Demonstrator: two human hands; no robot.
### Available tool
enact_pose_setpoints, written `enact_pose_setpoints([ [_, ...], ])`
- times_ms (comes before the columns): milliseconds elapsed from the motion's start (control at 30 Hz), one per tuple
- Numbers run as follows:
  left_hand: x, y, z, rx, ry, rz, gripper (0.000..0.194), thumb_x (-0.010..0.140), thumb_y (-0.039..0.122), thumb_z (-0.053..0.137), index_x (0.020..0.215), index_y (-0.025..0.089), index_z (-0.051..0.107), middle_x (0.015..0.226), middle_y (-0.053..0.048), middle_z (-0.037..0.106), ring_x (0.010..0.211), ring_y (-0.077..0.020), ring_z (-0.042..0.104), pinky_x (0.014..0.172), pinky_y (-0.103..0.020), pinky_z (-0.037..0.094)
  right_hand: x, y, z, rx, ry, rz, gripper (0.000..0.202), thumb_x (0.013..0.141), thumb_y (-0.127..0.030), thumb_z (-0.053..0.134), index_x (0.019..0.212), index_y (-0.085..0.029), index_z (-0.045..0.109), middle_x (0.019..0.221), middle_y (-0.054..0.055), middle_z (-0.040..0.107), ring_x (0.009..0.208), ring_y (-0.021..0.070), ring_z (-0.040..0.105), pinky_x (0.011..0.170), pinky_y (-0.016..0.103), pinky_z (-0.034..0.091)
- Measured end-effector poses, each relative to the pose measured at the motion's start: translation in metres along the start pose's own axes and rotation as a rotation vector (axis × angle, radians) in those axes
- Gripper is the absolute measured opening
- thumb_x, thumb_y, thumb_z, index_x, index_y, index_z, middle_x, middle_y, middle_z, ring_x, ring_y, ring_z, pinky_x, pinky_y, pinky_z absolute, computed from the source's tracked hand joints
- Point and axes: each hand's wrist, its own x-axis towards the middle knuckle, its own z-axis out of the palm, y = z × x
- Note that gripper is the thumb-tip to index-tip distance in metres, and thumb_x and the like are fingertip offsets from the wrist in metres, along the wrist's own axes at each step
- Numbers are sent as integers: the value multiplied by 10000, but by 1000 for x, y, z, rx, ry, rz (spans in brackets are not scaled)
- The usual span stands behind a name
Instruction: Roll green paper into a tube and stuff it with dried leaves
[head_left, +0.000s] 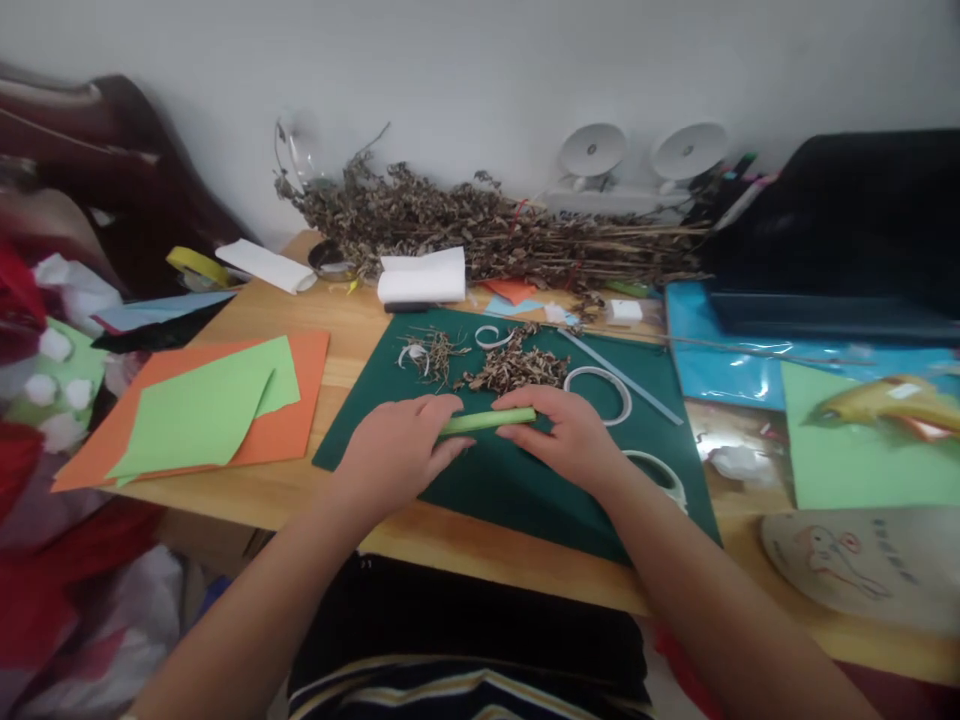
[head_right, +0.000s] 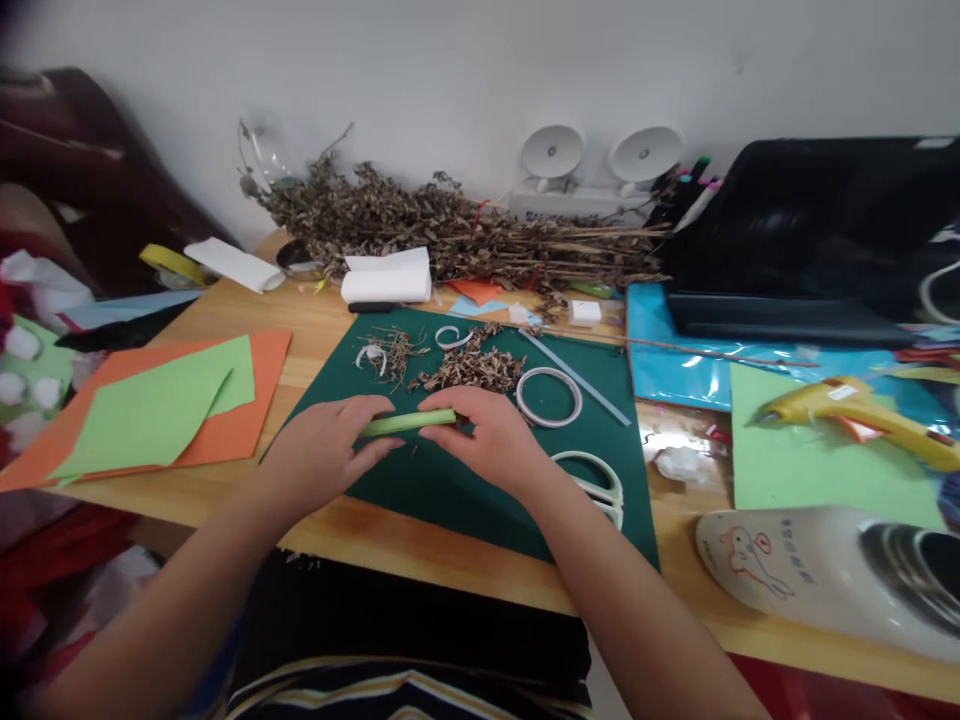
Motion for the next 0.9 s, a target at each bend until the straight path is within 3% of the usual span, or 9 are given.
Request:
enact_pose_setpoints([
  [67, 14, 1, -5, -177, -94, 75, 329, 848, 422, 330, 1007, 196, 508, 954, -54, 606, 824, -207, 563, 657, -305, 410, -1, 5, -1, 60, 53, 6, 139, 682, -237, 606, 816, -201, 597, 809, 23, 621, 695, 131, 555, 609, 244, 436],
  [167, 34, 3, -5, -429, -205, 140, 359, 869, 410, 254, 927, 190, 533, 877, -39, 584, 820, -179, 533, 703, -301, 412, -4, 15, -1, 191, 139, 35, 162, 710, -306, 573, 832, -199, 560, 740, 5, 582, 614, 105, 532, 549, 226, 437],
  [300, 55, 4, 3, -780, -373, 80, 344, 839, 454, 316, 782, 173, 505, 739, 2, 517, 685, -133, 521, 628, -265, 429, -5, 23, -1, 361, 227, 85, 223, 729, -385, 542, 836, -191, 513, 681, -14, 532, 585, 93, 521, 549, 226, 444],
  [467, 62, 2, 21, -1342, -623, -5, 283, 808, 447, 424, 850, 168, 447, 770, -11, 586, 515, -78, 555, 448, -173, 400, -1, 23, 0, 486, 241, 141, 255, 724, -413, 547, 816, -179, 503, 690, -19, 518, 618, 87, 510, 604, 236, 443],
  [567, 59, 3, 37, -1626, -663, -27, 328, 777, 494, 451, 803, 169, 416, 591, 2, 592, 341, -58, 461, 319, -137, 308, 1, 20, 3, 535, 188, 167, 232, 742, -392, 534, 784, -165, 516, 678, -15, 529, 639, 92, 519, 622, 243, 442],
  [667, 55, 6, 49, -1803, -670, -87, 369, 776, 520, 432, 773, 152, 447, 475, 43, 507, 268, -19, 325, 283, -118, 246, 1, 18, 6, 578, 150, 188, 201, 756, -355, 527, 770, -156, 510, 605, -33, 506, 570, 80, 502, 563, 225, 428],
  [767, 53, 11, 55, -1863, -674, -131, 393, 779, 523, 425, 791, 136, 489, 465, 52, 467, 271, -15, 307, 285, -121, 246, 2, 18, 9, 609, 136, 207, 196, 771, -347, 505, 764, -152, 491, 510, -61, 456, 467, 65, 452, 474, 203, 389],
  [900, 50, 17, 58, -1873, -614, -89, 402, 780, 536, 409, 746, 142, 482, 451, 54, 445, 277, -25, 300, 289, -136, 241, 1, 20, 13, 594, 156, 196, 196, 789, -353, 477, 751, -160, 480, 507, -65, 438, 425, 57, 425, 429, 190, 367],
])
